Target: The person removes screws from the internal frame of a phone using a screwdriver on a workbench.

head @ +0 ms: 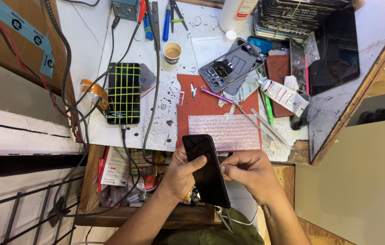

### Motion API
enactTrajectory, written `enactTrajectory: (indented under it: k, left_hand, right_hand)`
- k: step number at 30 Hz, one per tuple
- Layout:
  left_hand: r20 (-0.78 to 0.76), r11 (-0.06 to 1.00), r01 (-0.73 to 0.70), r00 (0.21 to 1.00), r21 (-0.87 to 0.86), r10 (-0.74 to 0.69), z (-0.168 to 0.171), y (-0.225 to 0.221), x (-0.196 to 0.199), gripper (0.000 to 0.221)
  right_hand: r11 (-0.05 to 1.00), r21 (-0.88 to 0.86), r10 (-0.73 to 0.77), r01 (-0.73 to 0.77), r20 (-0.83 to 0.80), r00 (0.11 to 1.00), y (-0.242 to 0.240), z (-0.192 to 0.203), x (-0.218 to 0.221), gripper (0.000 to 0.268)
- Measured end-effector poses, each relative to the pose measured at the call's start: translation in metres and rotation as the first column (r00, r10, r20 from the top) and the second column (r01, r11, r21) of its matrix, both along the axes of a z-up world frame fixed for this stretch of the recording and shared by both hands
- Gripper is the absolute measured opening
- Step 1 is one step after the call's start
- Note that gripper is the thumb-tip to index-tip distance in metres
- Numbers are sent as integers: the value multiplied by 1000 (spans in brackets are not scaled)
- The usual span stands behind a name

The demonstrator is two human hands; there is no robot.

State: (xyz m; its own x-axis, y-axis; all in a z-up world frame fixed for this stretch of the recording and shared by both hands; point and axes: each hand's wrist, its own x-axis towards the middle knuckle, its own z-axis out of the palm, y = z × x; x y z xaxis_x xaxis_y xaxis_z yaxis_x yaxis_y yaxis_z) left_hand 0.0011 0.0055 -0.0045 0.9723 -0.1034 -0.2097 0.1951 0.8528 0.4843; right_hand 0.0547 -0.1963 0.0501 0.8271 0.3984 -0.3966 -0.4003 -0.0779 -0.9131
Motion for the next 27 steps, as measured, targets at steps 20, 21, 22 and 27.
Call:
enactTrajectory:
  k: [20, 21, 22, 27]
  left_hand:
    - [26, 999, -32, 999, 0, 32, -5, -2, 0, 20]
    - [29, 999, -35, 999, 1, 34, -5, -2, 0, 20]
    - [28, 999, -34, 999, 2, 34, -5, -2, 0, 20]
    - [18, 1000, -22, 1000, 4, 22, -4, -1, 0, 19]
  right_hand:
    - [1000, -1, 20, -20, 12, 1000, -1, -2, 1, 11]
    - [1000, 1, 18, -18, 14, 1000, 0, -2, 1, 10]
    - [1000, 1, 17, -17, 14, 1000, 0, -2, 2, 10]
    - [1000, -5, 13, -13, 19, 1000, 0, -2, 1, 11]
